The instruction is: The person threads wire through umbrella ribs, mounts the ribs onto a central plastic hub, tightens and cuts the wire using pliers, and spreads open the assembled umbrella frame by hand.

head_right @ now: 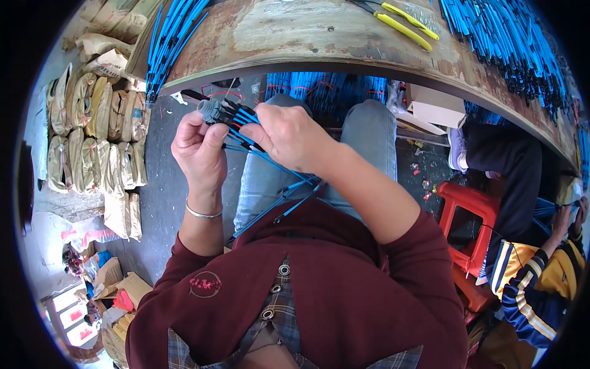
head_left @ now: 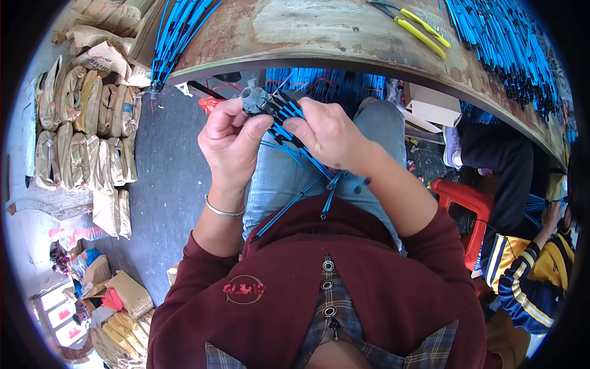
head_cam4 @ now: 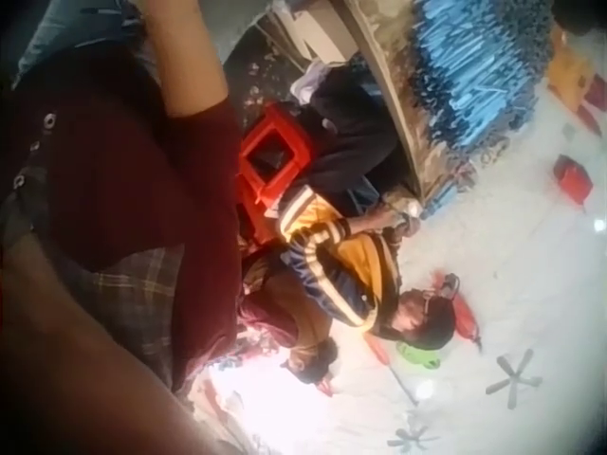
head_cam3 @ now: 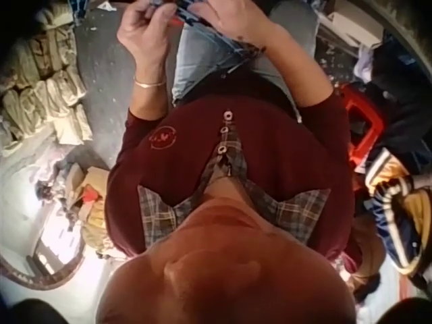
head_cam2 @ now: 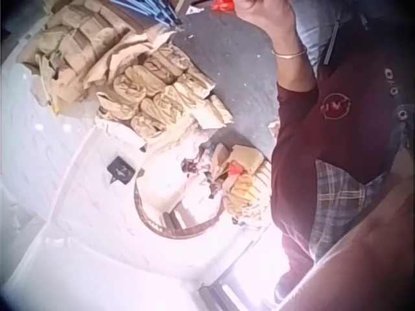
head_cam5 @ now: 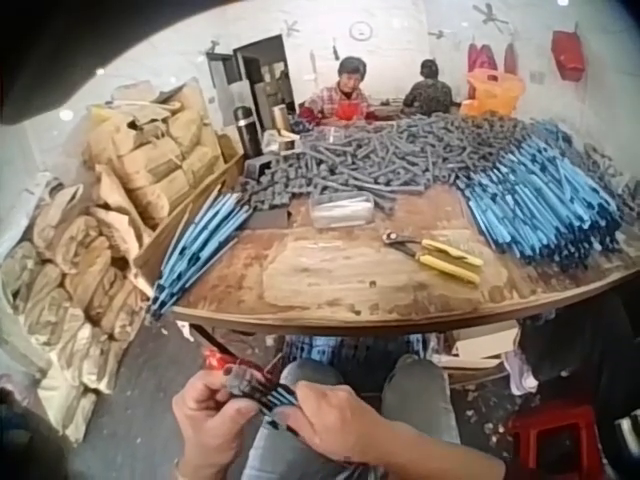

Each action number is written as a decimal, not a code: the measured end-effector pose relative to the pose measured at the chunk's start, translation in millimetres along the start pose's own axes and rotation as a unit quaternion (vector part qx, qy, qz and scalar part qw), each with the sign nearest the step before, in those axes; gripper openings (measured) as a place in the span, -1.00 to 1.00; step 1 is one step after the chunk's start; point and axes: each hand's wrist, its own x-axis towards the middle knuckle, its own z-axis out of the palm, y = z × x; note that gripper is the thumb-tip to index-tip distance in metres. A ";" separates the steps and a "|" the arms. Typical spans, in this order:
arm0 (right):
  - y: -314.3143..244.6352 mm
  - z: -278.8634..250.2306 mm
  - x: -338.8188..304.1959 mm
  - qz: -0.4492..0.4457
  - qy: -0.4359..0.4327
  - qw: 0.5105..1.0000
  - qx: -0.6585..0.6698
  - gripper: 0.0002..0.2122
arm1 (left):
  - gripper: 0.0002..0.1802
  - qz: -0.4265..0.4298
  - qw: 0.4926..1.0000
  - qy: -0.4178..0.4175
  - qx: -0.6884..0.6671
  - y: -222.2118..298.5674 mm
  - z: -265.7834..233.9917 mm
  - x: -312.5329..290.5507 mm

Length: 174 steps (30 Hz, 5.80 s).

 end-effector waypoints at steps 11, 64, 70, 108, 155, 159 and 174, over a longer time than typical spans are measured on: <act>4.9 9.7 8.9 0.014 -0.007 0.999 -0.033 -0.76 | -0.68 0.008 0.978 0.024 0.206 7.2 7.9 -4.3; -8.2 13.4 -2.4 0.113 -0.031 0.985 -0.127 -0.84 | -0.68 -0.117 0.990 0.021 0.078 -13.7 21.3 -1.5; -2.3 14.1 -21.9 -0.010 0.158 0.986 0.047 -0.90 | -0.61 -0.076 0.989 -0.115 -0.057 1.9 10.1 -2.4; -12.6 -6.9 -41.3 -0.009 0.104 0.994 -0.017 -0.72 | -0.64 0.002 0.960 -0.266 -0.091 12.5 19.7 12.4; -4.4 -1.7 -46.2 0.023 0.177 0.976 0.122 -0.84 | -0.86 -0.014 0.975 -0.212 -0.063 12.7 40.1 1.6; -0.4 -8.2 -39.4 0.000 0.150 0.984 0.098 -0.86 | -0.89 -0.020 0.969 -0.218 -0.113 10.9 42.5 8.5; 4.9 -8.5 -39.1 0.044 0.088 0.995 -0.007 -0.82 | -0.89 -0.121 0.976 -0.151 -0.096 -5.3 36.1 24.0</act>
